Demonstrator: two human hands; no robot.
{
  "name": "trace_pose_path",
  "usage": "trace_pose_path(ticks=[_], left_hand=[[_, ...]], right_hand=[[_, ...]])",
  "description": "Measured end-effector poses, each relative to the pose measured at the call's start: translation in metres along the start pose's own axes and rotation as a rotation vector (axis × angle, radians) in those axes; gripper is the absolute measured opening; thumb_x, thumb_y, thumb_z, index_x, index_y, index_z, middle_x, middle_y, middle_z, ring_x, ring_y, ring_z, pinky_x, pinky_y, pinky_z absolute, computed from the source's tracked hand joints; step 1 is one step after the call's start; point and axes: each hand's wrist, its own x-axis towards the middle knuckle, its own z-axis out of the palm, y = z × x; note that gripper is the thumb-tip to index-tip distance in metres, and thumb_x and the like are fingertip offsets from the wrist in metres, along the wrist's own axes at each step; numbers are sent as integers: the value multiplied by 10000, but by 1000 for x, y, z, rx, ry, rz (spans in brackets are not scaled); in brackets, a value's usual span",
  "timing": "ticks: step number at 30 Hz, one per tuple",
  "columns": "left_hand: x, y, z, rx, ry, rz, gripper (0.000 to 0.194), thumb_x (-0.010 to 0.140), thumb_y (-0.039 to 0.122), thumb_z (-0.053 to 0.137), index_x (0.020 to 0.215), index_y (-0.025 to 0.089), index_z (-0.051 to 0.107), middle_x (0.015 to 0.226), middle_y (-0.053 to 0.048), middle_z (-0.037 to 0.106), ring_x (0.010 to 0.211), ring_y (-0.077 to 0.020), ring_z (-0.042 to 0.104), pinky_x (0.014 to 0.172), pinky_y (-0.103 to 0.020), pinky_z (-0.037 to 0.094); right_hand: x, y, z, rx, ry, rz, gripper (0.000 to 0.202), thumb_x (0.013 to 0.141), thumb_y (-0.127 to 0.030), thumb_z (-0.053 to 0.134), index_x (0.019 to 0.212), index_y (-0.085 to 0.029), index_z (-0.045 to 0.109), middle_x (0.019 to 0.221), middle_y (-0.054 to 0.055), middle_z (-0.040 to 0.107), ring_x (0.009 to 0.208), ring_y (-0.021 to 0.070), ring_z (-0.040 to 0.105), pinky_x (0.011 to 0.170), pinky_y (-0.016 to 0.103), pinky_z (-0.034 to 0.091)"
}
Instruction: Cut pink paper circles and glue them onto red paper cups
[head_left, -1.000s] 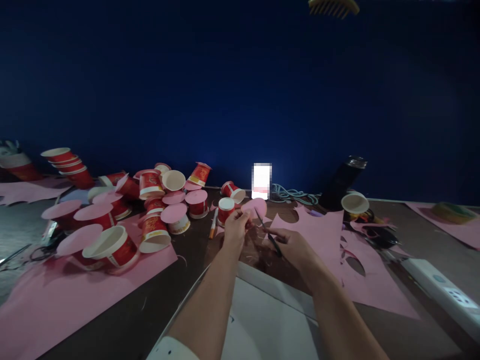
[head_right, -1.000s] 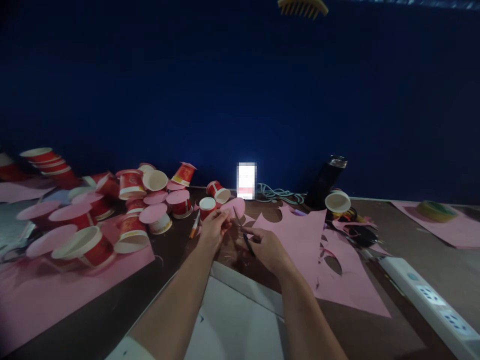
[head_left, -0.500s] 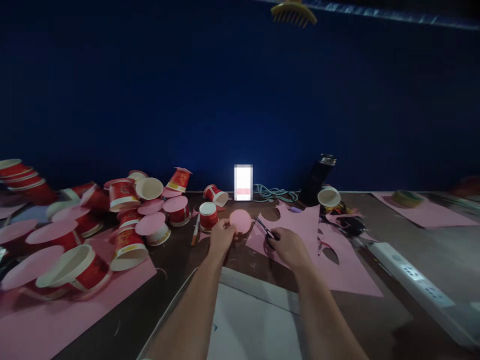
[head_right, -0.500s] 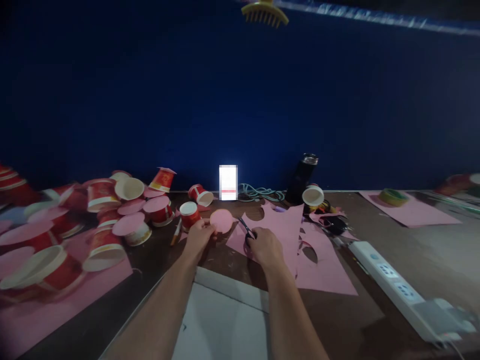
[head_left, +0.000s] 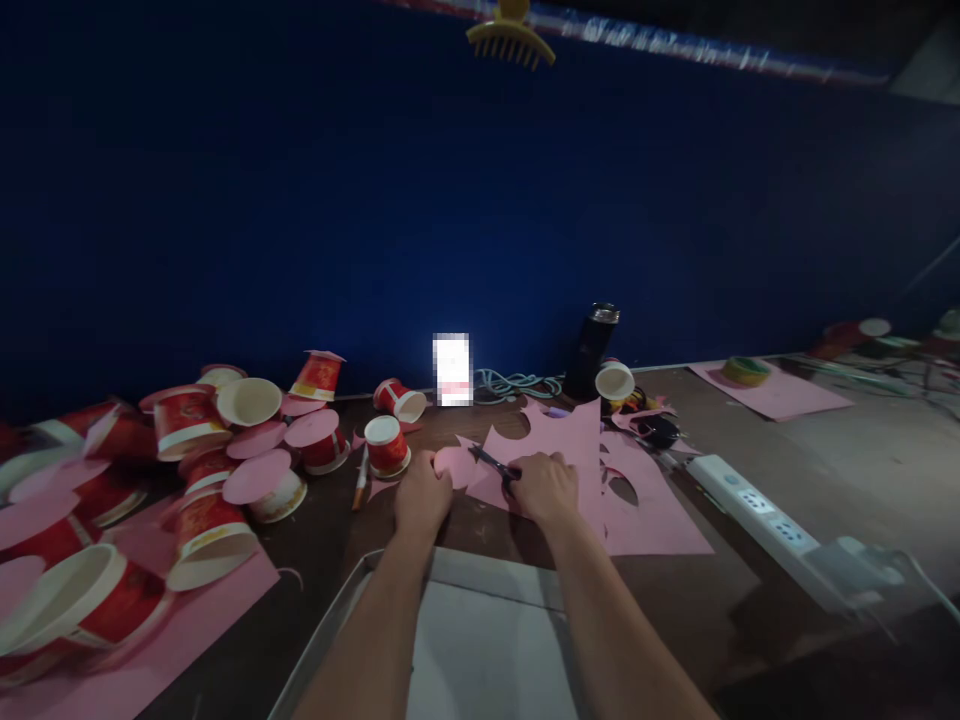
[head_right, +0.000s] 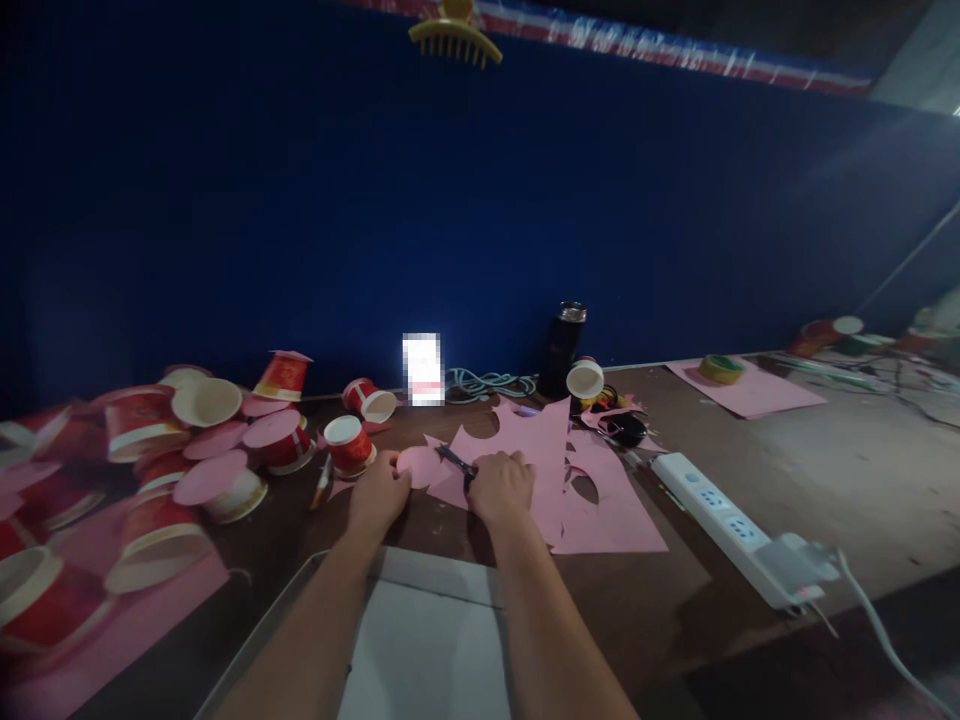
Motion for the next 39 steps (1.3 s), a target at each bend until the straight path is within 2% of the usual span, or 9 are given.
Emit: trace_pose_path(ticks=[5,6,11,17,19,23,31,35,39], left_hand=[[-1,-2,3,75,144,53,352,807,284,520,1117,122,561,1107,-157,552,1010,-254,563,857,-342,457],[-2,-1,3,84,173,51,378,811,298,525,1141,117,551,1121,-166,534,1007,-259,560,854,-349,463],[-6,5,-1,82,296,83,389,826,298,526,1186,151,528,1157,-162,493,993,-263,566,780,-345,497],[-5,6,-2,80,305,128,314,837,233,498,1141,177,554,1110,-132,510,956,-239,584,752,-328,498],[-4,4,0,86,308,139,316,827,211,503,1139,184,551,1105,-130,512,956,-243,584,727,-324,497],[-1,0,2,91,308,152,307,822,199,499,1125,196,546,1101,-120,514,930,-243,591,687,-321,493],[1,-1,3,87,262,138,303,836,216,486,1133,203,550,1104,-109,523,940,-238,592,697,-317,490],[1,-1,5,91,266,152,323,833,209,499,1153,209,541,1113,-108,530,970,-230,583,718,-304,488],[2,-2,7,59,281,172,309,834,207,499,1140,204,547,1096,-103,545,954,-222,585,711,-298,483]], right_hand=[[9,7,-15,130,-191,-172,394,651,-327,662,1034,-241,689,988,59,703,885,214,620,677,257,392],[16,10,-21,141,-178,-184,436,645,-350,673,1068,-244,678,1024,54,699,912,216,620,692,254,402],[73,35,-48,-10,56,-87,342,866,-363,446,1133,-294,649,1108,46,678,1014,225,608,789,292,421],[128,64,-32,-143,2,38,308,769,-285,599,1041,-170,688,1109,173,650,1119,348,539,895,469,370],[134,71,-23,-170,-35,73,313,718,-256,646,1013,-162,692,1063,168,666,1085,352,558,895,499,360],[137,76,-14,-189,-5,60,309,767,-196,558,1055,-147,660,1109,177,643,1123,341,532,894,508,340],[136,63,-33,-93,70,60,307,793,-378,546,1061,-248,622,1030,97,673,998,300,597,825,446,386],[129,47,-54,212,305,-48,275,788,-372,572,1026,-245,629,996,57,684,984,250,602,849,379,399],[112,26,-77,849,805,-149,312,779,-379,616,1026,-188,606,1030,68,656,954,193,607,862,340,443]])
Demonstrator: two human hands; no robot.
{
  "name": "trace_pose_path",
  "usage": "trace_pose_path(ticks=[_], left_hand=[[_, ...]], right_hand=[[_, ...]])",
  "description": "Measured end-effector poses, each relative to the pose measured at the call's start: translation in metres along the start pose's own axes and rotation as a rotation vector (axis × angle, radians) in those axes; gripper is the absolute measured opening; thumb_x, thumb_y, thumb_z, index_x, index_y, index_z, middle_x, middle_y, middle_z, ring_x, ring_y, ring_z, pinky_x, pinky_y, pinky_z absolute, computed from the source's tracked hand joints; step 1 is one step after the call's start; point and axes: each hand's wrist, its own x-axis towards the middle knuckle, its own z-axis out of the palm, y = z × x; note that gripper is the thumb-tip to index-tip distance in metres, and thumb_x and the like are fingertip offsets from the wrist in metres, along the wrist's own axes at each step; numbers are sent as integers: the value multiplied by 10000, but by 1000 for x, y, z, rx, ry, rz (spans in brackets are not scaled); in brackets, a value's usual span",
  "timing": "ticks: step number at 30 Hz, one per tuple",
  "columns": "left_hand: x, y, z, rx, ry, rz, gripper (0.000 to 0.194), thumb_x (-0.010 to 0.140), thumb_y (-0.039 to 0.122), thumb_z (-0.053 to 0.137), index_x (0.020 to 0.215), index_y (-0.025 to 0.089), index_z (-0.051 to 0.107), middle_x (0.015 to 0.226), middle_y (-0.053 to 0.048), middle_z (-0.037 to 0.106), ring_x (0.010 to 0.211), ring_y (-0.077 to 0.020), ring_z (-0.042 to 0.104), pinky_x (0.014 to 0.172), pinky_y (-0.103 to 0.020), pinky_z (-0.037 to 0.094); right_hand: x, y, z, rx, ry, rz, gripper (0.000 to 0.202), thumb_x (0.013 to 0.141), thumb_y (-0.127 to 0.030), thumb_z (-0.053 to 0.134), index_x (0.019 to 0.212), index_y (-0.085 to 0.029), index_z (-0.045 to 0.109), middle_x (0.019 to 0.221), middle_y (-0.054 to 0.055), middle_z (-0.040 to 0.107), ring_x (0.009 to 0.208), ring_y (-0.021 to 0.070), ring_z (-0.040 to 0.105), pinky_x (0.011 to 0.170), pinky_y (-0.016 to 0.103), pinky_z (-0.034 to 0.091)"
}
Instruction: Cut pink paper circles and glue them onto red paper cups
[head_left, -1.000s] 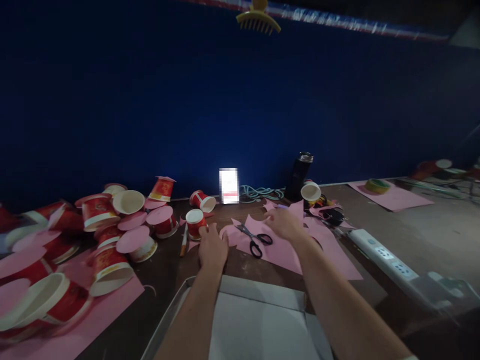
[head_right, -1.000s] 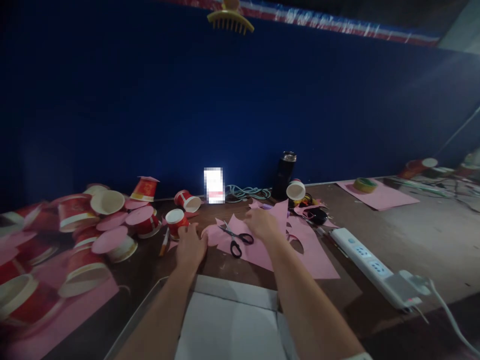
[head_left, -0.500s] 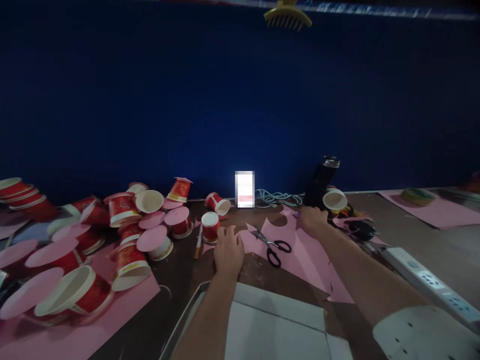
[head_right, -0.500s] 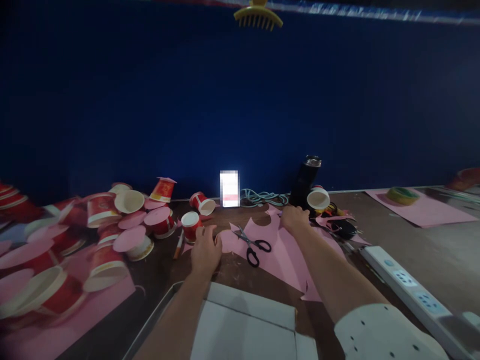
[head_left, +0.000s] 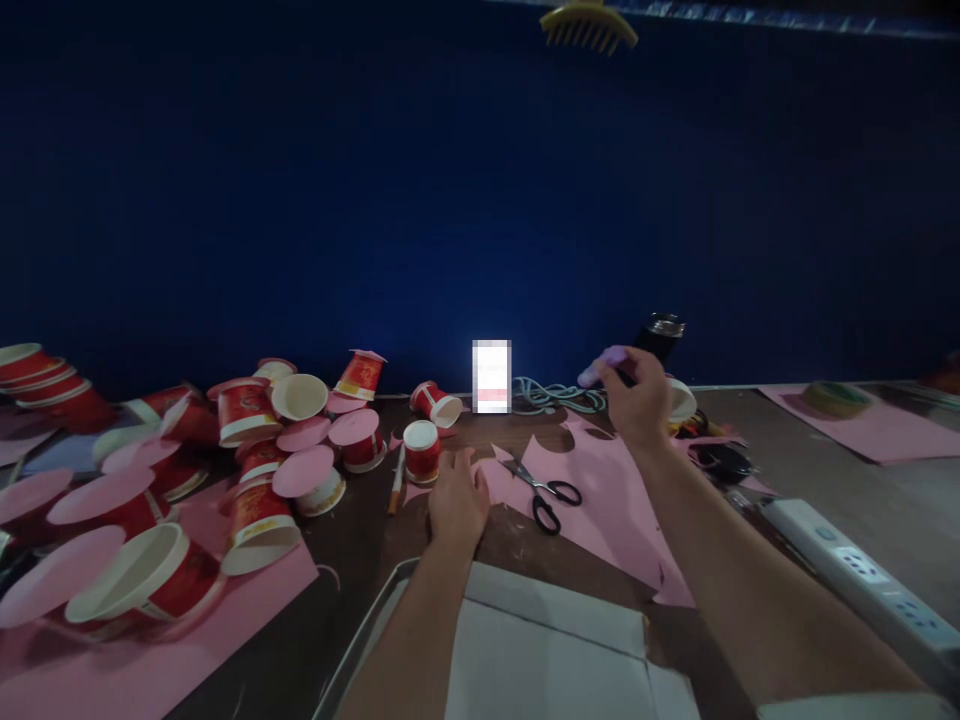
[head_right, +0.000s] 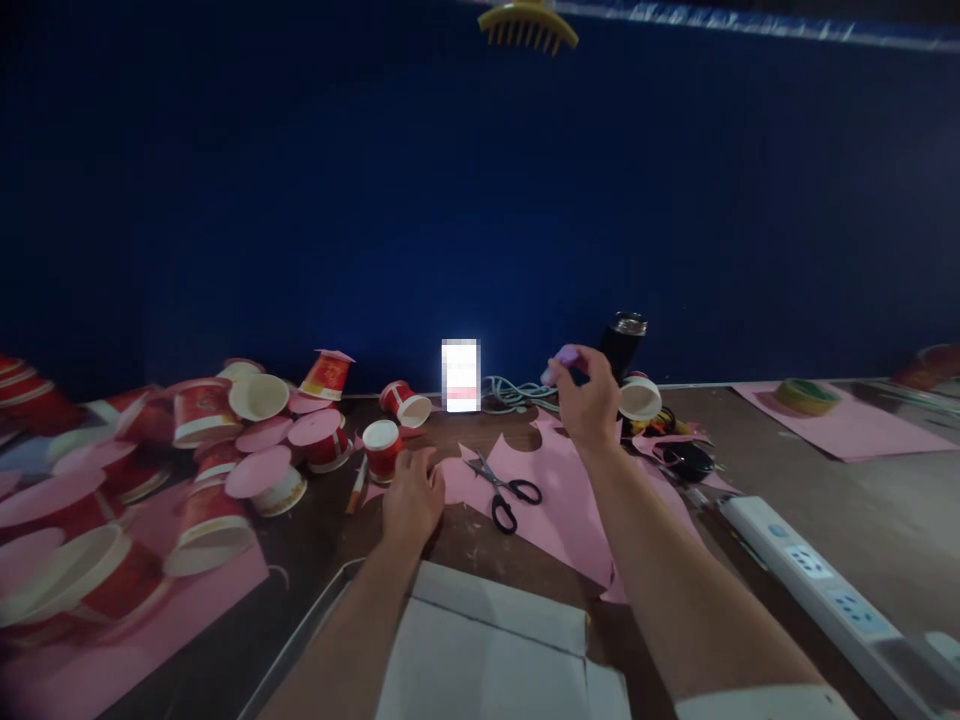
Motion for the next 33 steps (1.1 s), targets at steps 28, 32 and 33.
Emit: trace_pose_path(ticks=[28,32,33], left_hand=[[-2,0,-4,-385,-125,308,299,856,278,519,1143,194,536,1077,-77,593,972,-182,574,854,-299,458],[-1,1,-8,-412,-103,279,263,871,293,509,1108,190,559,1029,-72,609,903,-168,585,824,-281,460],[0,1,-8,-411,-109,276,263,872,300,508,1105,189,563,1033,-75,613,916,-172,586,831,-283,458]], right_hand=[[-154,-5,63,942,9,734,418,708,-444,702,1004,-206,527,951,2,636,829,145,649,727,301,552],[-154,-13,62,925,-93,732,390,691,-443,709,945,-194,550,892,11,648,789,157,655,699,290,549],[-155,-15,61,911,-140,739,387,689,-442,709,942,-193,557,883,16,654,774,159,656,678,280,546]])
